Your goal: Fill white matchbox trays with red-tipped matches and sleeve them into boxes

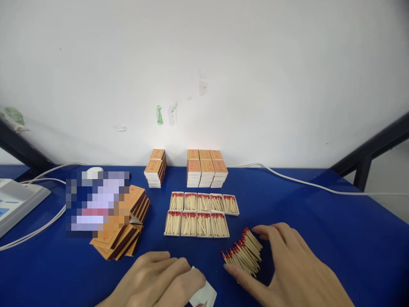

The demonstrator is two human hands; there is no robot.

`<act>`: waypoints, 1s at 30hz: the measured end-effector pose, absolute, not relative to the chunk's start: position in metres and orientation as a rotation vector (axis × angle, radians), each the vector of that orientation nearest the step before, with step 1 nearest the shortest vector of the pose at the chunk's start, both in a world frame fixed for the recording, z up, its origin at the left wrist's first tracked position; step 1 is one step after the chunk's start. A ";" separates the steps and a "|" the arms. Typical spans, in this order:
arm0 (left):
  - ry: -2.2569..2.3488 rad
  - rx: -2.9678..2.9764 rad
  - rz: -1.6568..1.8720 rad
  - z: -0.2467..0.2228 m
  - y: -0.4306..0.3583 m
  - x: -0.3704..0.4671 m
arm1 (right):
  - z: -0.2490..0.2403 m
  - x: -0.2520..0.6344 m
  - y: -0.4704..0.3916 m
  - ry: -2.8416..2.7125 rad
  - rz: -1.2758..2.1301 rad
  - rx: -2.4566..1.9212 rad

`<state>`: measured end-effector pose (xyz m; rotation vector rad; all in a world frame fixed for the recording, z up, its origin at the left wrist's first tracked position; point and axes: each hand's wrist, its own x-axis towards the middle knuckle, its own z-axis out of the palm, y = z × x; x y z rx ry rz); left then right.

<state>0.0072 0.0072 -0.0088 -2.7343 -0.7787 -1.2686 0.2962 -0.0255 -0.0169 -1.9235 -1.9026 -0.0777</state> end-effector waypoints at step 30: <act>-0.796 -2.859 -0.939 0.009 0.011 -0.002 | -0.021 0.314 -0.028 -1.783 0.428 -1.812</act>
